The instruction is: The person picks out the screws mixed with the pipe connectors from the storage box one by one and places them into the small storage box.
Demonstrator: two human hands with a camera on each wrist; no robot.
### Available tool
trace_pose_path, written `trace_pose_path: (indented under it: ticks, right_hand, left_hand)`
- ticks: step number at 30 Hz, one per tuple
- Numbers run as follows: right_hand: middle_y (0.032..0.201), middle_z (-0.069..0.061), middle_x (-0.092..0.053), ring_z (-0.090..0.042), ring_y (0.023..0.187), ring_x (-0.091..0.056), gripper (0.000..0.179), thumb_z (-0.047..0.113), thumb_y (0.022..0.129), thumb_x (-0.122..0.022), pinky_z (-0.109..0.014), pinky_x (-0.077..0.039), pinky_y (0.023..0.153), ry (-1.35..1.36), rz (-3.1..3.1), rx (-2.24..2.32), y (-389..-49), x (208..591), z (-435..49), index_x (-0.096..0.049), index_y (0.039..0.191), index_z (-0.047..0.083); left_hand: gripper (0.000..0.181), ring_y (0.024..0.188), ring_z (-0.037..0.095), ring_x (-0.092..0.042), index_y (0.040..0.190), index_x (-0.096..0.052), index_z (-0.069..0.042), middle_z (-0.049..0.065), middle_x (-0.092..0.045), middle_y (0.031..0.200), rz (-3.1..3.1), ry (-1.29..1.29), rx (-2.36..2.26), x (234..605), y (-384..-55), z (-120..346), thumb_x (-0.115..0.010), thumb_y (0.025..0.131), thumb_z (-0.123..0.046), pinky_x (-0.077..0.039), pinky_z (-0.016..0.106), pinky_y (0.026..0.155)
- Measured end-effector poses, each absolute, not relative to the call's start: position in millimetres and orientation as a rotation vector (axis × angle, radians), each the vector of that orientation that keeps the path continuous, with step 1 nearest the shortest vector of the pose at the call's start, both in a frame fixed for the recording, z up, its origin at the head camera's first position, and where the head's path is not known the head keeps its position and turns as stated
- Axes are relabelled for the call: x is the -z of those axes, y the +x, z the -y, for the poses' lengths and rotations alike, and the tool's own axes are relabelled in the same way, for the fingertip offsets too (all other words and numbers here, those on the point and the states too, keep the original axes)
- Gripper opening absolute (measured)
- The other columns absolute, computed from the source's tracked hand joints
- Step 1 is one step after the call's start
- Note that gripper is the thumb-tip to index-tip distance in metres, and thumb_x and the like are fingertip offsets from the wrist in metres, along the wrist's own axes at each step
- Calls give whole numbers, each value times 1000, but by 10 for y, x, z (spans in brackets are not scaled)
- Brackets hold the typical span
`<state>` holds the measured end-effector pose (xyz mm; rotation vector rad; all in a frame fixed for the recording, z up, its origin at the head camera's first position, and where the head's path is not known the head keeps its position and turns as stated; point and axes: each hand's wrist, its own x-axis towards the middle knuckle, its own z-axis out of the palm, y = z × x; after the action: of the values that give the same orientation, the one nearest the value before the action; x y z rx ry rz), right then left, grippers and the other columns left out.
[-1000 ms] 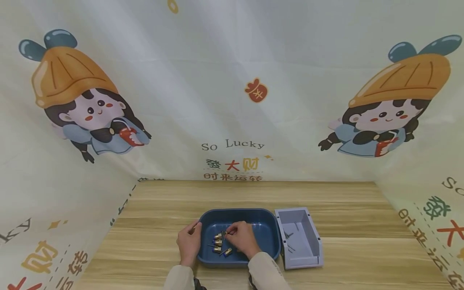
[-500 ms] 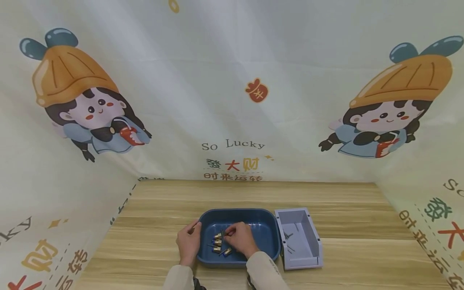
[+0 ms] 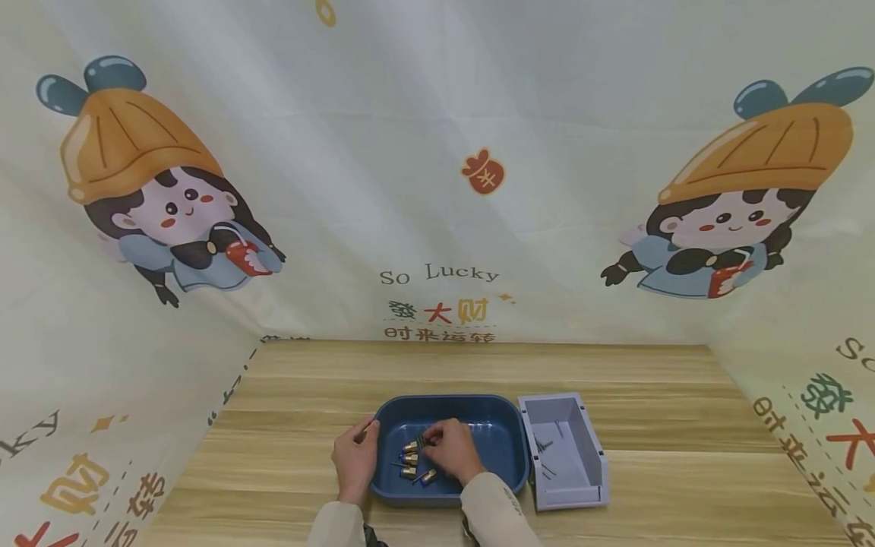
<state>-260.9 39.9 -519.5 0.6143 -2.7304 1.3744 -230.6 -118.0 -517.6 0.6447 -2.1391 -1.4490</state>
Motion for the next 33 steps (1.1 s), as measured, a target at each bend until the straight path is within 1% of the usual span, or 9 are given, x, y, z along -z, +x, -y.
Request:
trace_pose_path:
  ticks: [8,18,21,28,33]
  right_hand:
    - [74,-8,-69,-12,67,-60,14,-3,69,-74,-21,-48,61,574,2728,-1337,-2603,5211,-352,-72,83,-1]
    - [71,-7,-68,-10,64,-58,13,-7,67,-71,-21,-48,59,521,2762,-1264,-2625,5217,-303,-69,78,0]
    - [70,-8,-67,-10,63,-57,13,-8,66,-70,-21,-47,58,514,2760,-1253,-2634,5227,-296,-69,76,0]
    - [66,-6,-66,-8,59,-56,15,-12,65,-63,-19,-47,54,504,2755,-1259,-2630,5244,-290,-69,73,-1]
    - [64,-7,-65,-9,57,-55,14,-12,64,-62,-19,-47,53,494,2759,-1295,-2634,5247,-310,-67,71,-1]
  left_hand:
    - [19,76,23,-65,101,-74,-4,16,-73,88,2146,655,1455,5186,-2301,1179,-66,86,-11,-49,34,67]
    - [21,80,28,-67,104,-73,-3,18,-73,91,2153,658,1457,5165,-2304,1171,-65,86,-12,-51,39,71]
    - [22,80,27,-66,104,-73,-3,17,-73,91,2156,662,1457,5166,-2306,1175,-65,86,-12,-50,39,71]
    - [22,82,27,-66,106,-72,-3,18,-72,95,2165,672,1464,5157,-2306,1176,-64,87,-12,-50,39,72]
    - [23,82,25,-65,106,-72,-4,17,-72,95,2168,682,1471,5152,-2317,1173,-65,87,-13,-50,36,71]
